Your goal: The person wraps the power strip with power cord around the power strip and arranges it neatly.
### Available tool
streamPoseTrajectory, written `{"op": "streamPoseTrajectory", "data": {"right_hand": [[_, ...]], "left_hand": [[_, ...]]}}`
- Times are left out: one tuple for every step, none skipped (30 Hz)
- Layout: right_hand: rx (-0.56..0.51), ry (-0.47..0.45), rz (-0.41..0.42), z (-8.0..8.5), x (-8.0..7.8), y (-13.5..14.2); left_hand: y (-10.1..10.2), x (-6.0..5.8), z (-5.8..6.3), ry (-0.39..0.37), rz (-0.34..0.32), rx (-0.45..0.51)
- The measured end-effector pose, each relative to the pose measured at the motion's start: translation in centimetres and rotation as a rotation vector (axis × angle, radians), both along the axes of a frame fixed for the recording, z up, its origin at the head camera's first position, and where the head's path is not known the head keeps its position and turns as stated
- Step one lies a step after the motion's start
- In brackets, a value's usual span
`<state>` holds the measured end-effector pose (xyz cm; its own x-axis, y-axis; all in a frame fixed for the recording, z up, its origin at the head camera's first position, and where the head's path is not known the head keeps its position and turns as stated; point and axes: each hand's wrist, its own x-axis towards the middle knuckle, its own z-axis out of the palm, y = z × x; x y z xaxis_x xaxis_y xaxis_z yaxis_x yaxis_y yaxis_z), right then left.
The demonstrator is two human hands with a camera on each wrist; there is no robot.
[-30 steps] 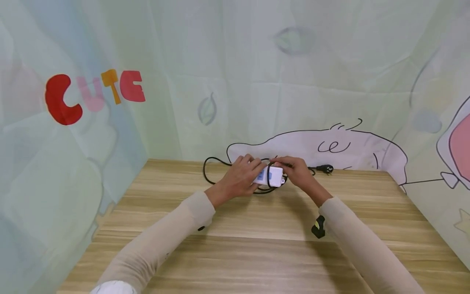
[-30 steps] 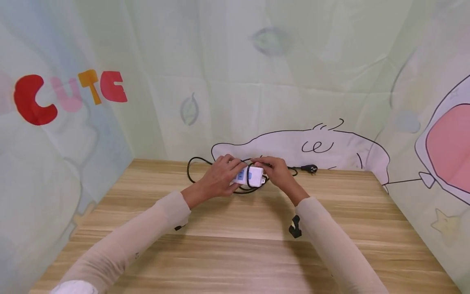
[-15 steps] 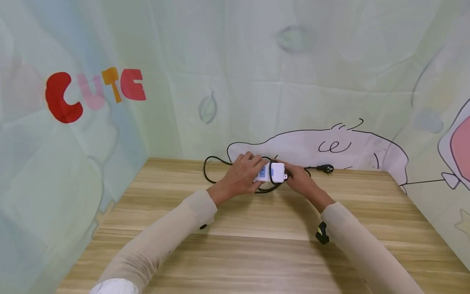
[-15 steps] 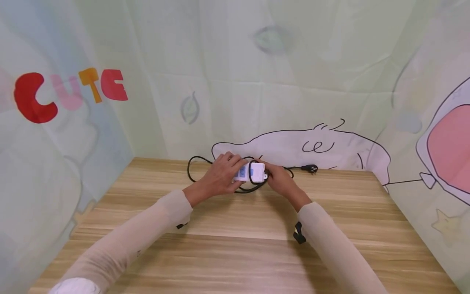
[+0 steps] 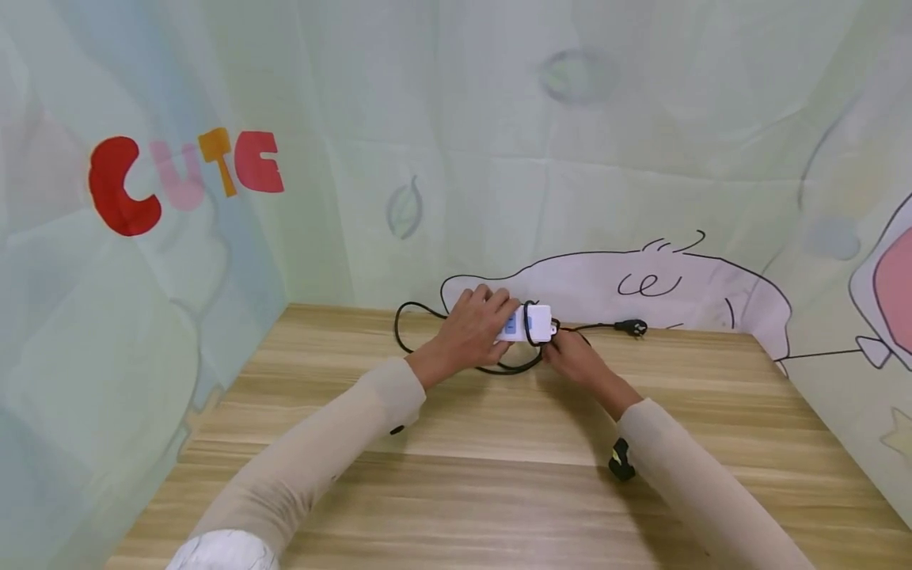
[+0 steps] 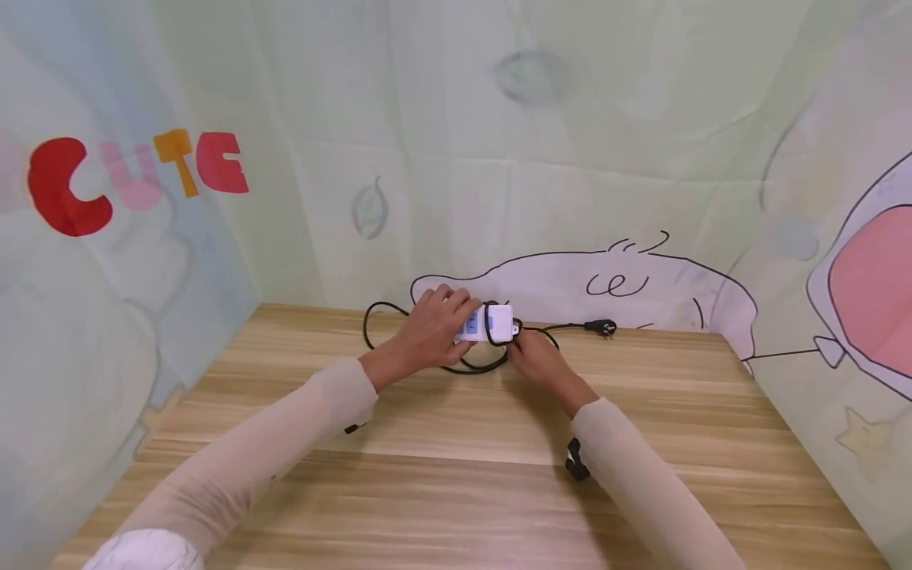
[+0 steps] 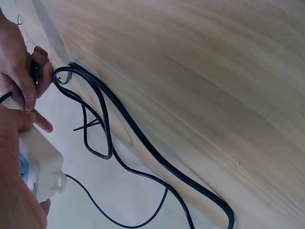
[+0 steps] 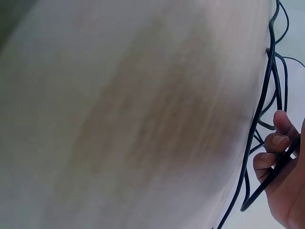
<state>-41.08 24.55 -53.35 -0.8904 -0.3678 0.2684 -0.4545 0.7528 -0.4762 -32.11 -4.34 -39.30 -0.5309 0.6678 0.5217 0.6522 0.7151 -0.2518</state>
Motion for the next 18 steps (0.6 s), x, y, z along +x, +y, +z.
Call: {"op": "streamPoseTrajectory", "data": {"right_hand": [[0.007, -0.010, -0.004, 0.0, 0.1, -0.2], [0.017, -0.015, -0.008, 0.1, 0.1, -0.3], [0.029, -0.019, -0.016, 0.1, 0.2, -0.5], [0.038, -0.021, -0.024, 0.2, 0.3, -0.6], [0.052, -0.017, -0.030, 0.3, 0.5, -0.7], [0.067, -0.013, -0.035, 0.3, 0.6, -0.9], [0.081, -0.008, -0.034, 0.5, 0.8, -1.0], [0.097, 0.002, -0.038, 0.7, 1.0, -1.2], [0.114, 0.005, -0.047, 0.9, 1.3, -1.3], [0.127, 0.010, -0.053, 1.2, 1.6, -1.5], [0.139, 0.016, -0.056, 1.5, 1.9, -1.7], [0.150, 0.022, -0.051, 1.8, 2.2, -1.8], [0.168, 0.013, -0.043, 2.5, 2.7, -2.0], [0.191, 0.017, -0.046, 3.1, 3.1, -2.2], [0.206, 0.003, -0.043, 3.9, 3.7, -2.5], [0.221, -0.015, -0.036, 4.8, 4.3, -2.8], [0.240, -0.025, -0.024, 5.5, 4.8, -3.0], [0.260, -0.036, -0.012, 6.0, 5.1, -3.2]], "left_hand": [[0.0, 0.0, 0.1, 0.000, 0.006, -0.003], [-0.1, 0.0, 0.1, -0.002, 0.008, -0.002], [-0.1, -0.1, 0.2, -0.006, 0.009, 0.000], [-0.1, -0.1, 0.2, -0.008, 0.009, 0.002], [-0.1, -0.2, 0.3, -0.011, 0.009, 0.004], [-0.1, -0.2, 0.3, -0.012, 0.010, 0.006], [-0.1, -0.2, 0.4, -0.012, 0.010, 0.006], [-0.1, -0.2, 0.4, -0.010, 0.010, 0.007], [-0.1, -0.2, 0.5, -0.006, 0.010, 0.005], [-0.1, -0.3, 0.5, -0.002, 0.010, 0.004], [-0.2, -0.3, 0.5, 0.005, 0.011, 0.002], [-0.2, -0.3, 0.6, 0.013, 0.013, -0.001], [-0.2, -0.4, 0.6, 0.020, 0.013, -0.002], [-0.2, -0.4, 0.6, 0.026, 0.016, -0.003], [-0.2, -0.5, 0.6, 0.031, 0.020, -0.005], [-0.3, -0.6, 0.6, 0.032, 0.022, -0.004], [-0.3, -0.6, 0.6, 0.033, 0.027, -0.006], [-0.3, -0.7, 0.7, 0.029, 0.030, -0.005]]}}
